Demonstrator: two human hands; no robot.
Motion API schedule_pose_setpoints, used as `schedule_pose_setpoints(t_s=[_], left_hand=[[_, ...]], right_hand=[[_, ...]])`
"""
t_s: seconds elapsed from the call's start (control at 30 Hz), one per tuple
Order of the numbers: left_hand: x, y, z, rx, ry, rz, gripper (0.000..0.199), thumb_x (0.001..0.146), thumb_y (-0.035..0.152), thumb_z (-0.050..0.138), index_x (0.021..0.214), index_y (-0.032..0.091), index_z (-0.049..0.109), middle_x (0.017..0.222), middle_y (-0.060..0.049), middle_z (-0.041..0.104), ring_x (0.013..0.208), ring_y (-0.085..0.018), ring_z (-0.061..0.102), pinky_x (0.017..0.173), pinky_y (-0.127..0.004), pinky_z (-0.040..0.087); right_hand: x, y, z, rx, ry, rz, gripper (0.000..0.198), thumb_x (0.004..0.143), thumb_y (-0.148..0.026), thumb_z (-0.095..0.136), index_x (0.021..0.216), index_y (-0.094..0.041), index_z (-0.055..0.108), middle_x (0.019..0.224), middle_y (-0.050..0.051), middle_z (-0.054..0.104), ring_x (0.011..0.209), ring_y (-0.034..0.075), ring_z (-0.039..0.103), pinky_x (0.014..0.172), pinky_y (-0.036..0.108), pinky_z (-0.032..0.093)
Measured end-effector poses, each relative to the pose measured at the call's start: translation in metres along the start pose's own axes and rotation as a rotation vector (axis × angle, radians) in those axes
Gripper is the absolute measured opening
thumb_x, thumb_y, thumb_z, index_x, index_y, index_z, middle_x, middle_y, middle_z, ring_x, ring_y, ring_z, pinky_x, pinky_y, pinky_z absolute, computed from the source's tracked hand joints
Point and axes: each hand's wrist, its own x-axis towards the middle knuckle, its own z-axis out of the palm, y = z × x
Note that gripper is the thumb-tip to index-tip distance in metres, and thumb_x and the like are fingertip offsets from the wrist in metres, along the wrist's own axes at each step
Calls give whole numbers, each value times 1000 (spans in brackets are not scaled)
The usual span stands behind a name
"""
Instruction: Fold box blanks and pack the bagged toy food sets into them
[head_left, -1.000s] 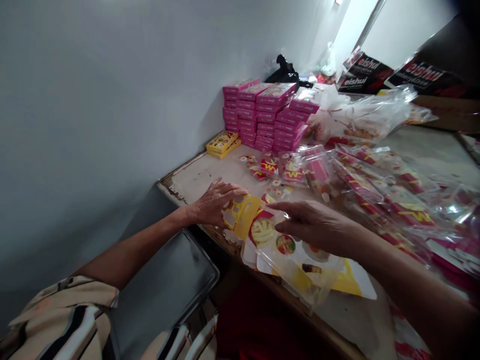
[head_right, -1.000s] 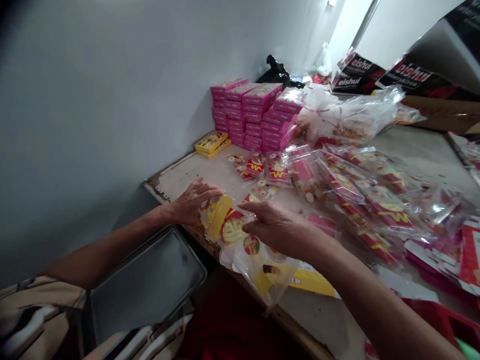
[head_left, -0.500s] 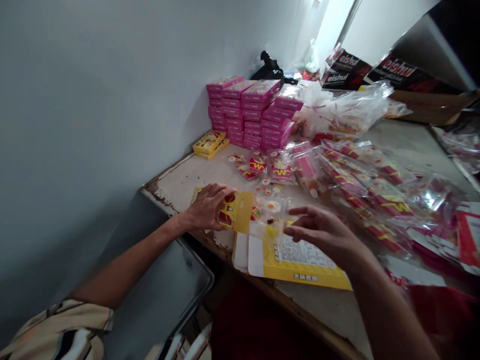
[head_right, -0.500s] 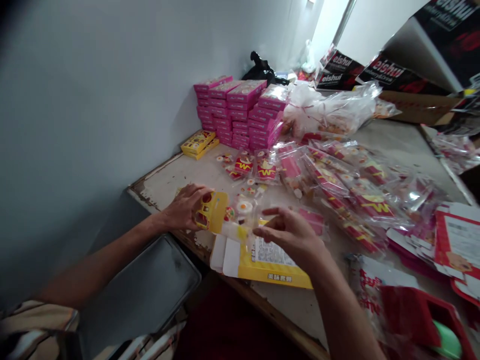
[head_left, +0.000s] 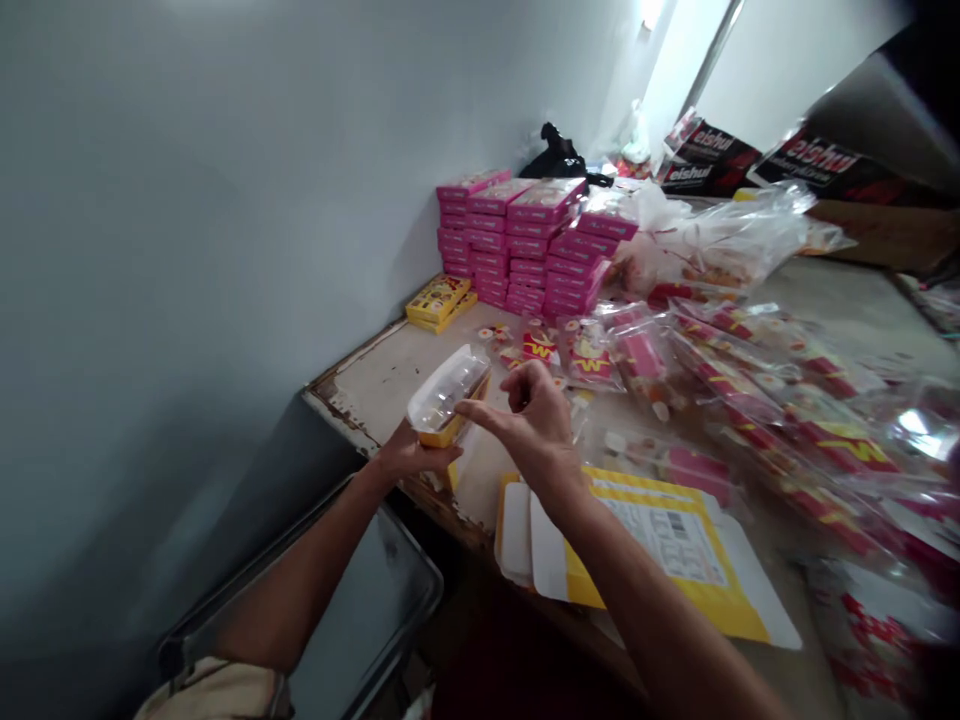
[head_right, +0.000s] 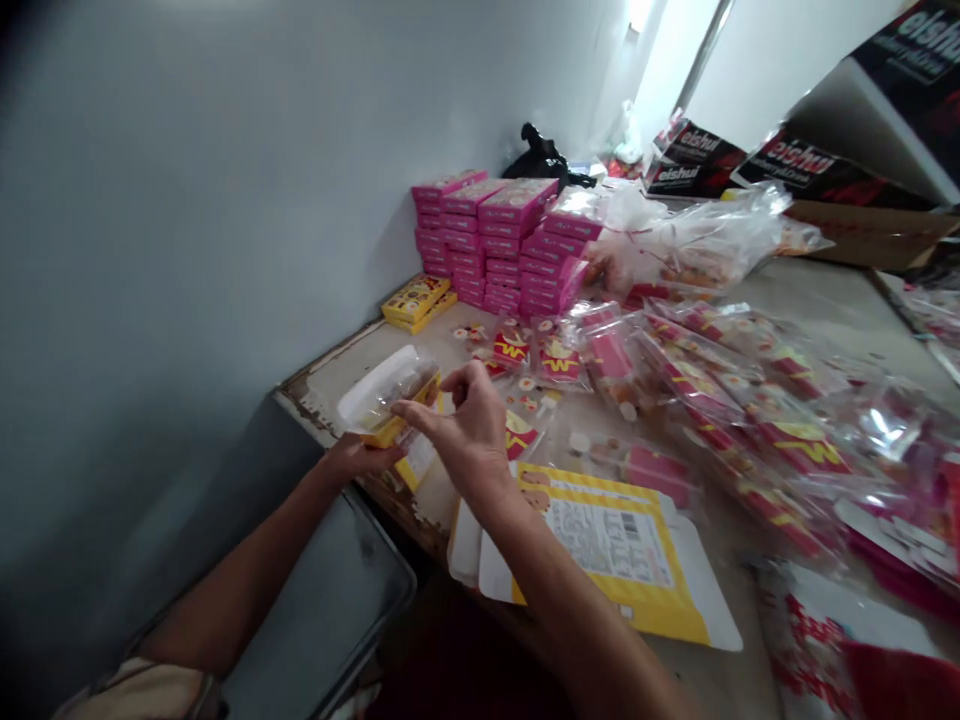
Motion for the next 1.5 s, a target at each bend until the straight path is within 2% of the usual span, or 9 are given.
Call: schedule_pose_setpoints(t_s=[0.2, 0.33, 0.47, 0.73, 0.93, 1.07, 1.27, 1.37, 1.5], left_hand=[[-11, -17, -14, -267, 265, -19, 54, 87, 46, 76, 132, 20, 62, 115, -9, 72, 99, -24, 71, 87, -34, 58], [-7, -18, 4, -246, 585, 138, 72, 90, 37, 75, 151, 37, 36, 133, -5, 59, 112, -19, 66, 92, -29, 58], [-11, -18, 14, -100, 475, 210, 69, 96, 44, 64, 154, 37, 27, 140, -10, 53, 126, -24, 60, 101, -38, 56], [-12, -15, 12, 102, 463, 279, 83, 96, 56, 59, 157, 39, 6, 143, -13, 48, 117, -27, 63, 96, -43, 58], [-20, -19, 7, 280, 476, 404, 49, 97, 49, 60, 138, 32, 39, 121, -8, 54, 103, -22, 61, 86, -37, 56], [-17, 1, -17, 452, 356, 531, 26, 97, 42, 62, 114, 25, 55, 99, -5, 56, 95, -21, 56, 83, -35, 52], [-15, 26, -40, 704, 200, 594, 26, 104, 43, 50, 106, 22, 65, 94, -6, 62, 88, -20, 59, 76, -31, 52], [-19, 32, -37, 694, 252, 546, 26, 105, 38, 49, 100, 22, 67, 101, -7, 60, 94, -19, 59, 81, -32, 53], [-21, 37, -19, 568, 404, 458, 21, 101, 35, 58, 87, 21, 67, 98, -5, 61, 97, -20, 60, 83, -33, 53]], right_hand=[[13, 47, 41, 395, -305, -41, 61, 89, -47, 73, 141, -32, 45, 123, 5, 65, 100, 21, 66, 82, 34, 57], [3, 58, 59, 389, -195, -96, 75, 95, -39, 67, 158, -34, 26, 134, 7, 61, 112, 23, 65, 92, 36, 58], [-5, 63, 54, 225, -190, -195, 67, 100, -35, 61, 159, -32, 29, 162, 8, 40, 144, 25, 45, 119, 42, 42], [-13, 80, 43, 84, -212, -342, 77, 100, -29, 59, 164, -36, 16, 170, 8, 27, 153, 27, 35, 122, 47, 37], [-10, 73, 36, 94, -231, -337, 37, 101, -34, 57, 136, -30, 48, 133, 8, 59, 117, 23, 61, 100, 38, 52], [-5, 67, 32, 71, -277, -363, 14, 101, -38, 56, 110, -27, 56, 100, 3, 62, 91, 20, 60, 83, 32, 51], [2, 50, 26, 7, -276, -492, 18, 103, -33, 53, 88, -25, 57, 96, 4, 56, 95, 21, 55, 85, 34, 46], [2, 35, 20, -38, -293, -499, 24, 104, -30, 50, 82, -23, 57, 109, 7, 56, 102, 21, 55, 86, 35, 47], [-1, 28, 12, -103, -325, -542, 27, 104, -28, 50, 79, -23, 54, 84, 2, 54, 83, 19, 54, 74, 32, 46]])
